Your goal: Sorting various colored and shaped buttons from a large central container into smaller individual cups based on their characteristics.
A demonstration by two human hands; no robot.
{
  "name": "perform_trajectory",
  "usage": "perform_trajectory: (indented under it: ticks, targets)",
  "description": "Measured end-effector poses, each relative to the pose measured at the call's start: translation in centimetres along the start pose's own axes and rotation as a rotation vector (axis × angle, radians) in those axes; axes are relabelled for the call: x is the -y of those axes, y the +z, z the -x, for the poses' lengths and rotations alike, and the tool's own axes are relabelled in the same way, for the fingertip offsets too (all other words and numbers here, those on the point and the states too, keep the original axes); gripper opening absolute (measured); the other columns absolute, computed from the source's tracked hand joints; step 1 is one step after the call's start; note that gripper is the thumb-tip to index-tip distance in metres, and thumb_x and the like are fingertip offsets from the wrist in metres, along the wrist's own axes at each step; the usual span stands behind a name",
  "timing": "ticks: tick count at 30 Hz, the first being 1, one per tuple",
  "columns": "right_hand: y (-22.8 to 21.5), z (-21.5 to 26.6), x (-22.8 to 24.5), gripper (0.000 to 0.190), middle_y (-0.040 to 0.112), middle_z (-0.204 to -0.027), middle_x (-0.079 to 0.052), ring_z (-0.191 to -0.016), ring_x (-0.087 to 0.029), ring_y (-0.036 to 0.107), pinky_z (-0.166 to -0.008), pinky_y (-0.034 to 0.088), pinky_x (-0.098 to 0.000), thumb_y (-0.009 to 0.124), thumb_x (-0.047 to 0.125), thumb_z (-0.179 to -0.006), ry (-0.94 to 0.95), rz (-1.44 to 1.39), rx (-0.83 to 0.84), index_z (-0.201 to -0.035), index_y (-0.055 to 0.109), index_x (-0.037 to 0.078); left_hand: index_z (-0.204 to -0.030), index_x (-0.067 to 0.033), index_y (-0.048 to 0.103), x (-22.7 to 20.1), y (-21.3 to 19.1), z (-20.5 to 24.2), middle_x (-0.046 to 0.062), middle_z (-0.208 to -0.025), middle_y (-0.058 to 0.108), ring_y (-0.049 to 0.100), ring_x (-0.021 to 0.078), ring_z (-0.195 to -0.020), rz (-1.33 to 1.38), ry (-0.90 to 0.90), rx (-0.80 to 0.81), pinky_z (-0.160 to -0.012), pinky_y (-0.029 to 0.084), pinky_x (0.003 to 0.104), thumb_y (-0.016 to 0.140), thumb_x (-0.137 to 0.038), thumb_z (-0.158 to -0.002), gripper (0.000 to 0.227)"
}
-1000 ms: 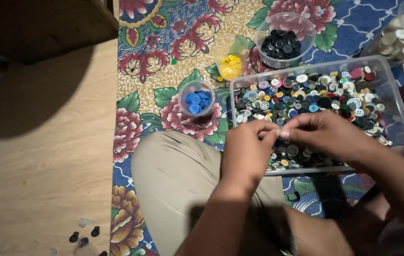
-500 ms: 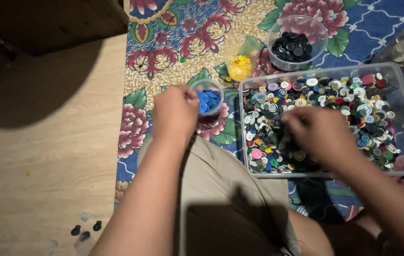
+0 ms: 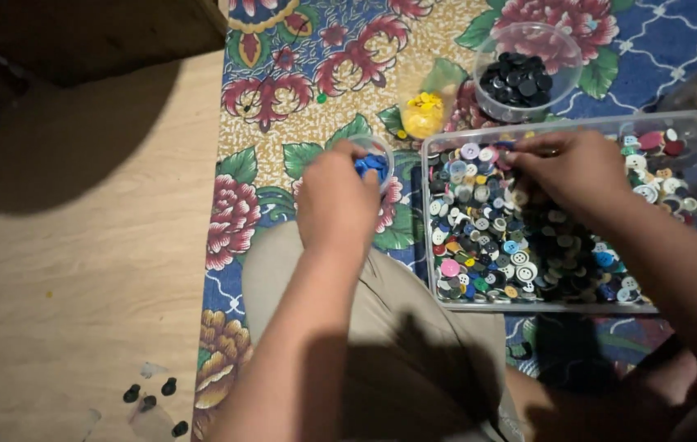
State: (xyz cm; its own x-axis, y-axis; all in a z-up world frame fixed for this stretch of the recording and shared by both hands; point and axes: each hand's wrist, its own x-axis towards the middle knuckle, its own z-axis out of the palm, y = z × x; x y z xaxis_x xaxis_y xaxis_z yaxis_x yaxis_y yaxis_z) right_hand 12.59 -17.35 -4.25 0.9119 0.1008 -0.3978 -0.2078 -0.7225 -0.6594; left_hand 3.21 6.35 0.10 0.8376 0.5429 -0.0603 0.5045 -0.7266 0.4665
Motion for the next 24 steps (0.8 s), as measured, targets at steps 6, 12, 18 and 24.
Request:
perform_trajectory:
  ticks: [6,12,18,24]
  targets:
    - [2.1,-0.7,0.3,0.025,0.071,-0.077,-0.012,-0.062,-0.018,0.066,-0.052,0.053,-0.0297,0.079,0.019,-0.097,0.007,-0.214,0.021,-0.114,0.074,0.002,-0.118,-0.0204,0.069,-1.6,0.3,2.4,0.005,-0.116,0.072,0.071,0.0318,-0.096,0.061,0.02,0.065,-0.082,0.056,0.049,0.067,-0.016,-0.085,0.033]
    - [4.1,-1.5,1.1,0.012,0.066,-0.078,-0.002,-0.055,-0.009,0.048,-0.044,0.033,-0.0228,0.064,0.018,-0.1,0.127,-0.444,0.116,-0.098,0.073,0.01,-0.117,-0.0197,0.066,-0.8,1.0,3.7,0.007,-0.109,0.071,0.07,0.0357,-0.09,0.047,0.074,0.033,-0.077,0.056,0.05,0.067,-0.017,-0.087,0.031]
    - [5.0,-0.2,0.4,0.019,0.066,-0.077,-0.007,-0.053,-0.014,0.051,-0.046,0.04,-0.025,0.066,0.018,-0.102,-0.016,-0.444,0.107,-0.115,0.074,0.007,-0.116,-0.0178,0.066,-1.5,1.3,4.9,0.008,-0.105,0.07,0.07,0.036,-0.09,0.111,0.135,0.09,-0.075,0.056,0.051,0.068,-0.018,-0.087,0.029]
    - [4.3,6.2,-0.3,0.03,0.073,-0.07,-0.006,-0.052,-0.012,0.054,-0.046,0.043,-0.0272,0.075,0.02,-0.092,-0.224,-0.181,-0.021,-0.119,0.079,0.006,-0.128,-0.0229,0.066,-2.7,2.1,6.0,0.01,-0.113,0.072,0.069,0.0355,-0.099,0.207,0.263,0.194,-0.083,0.055,0.048,0.069,-0.017,-0.086,0.042]
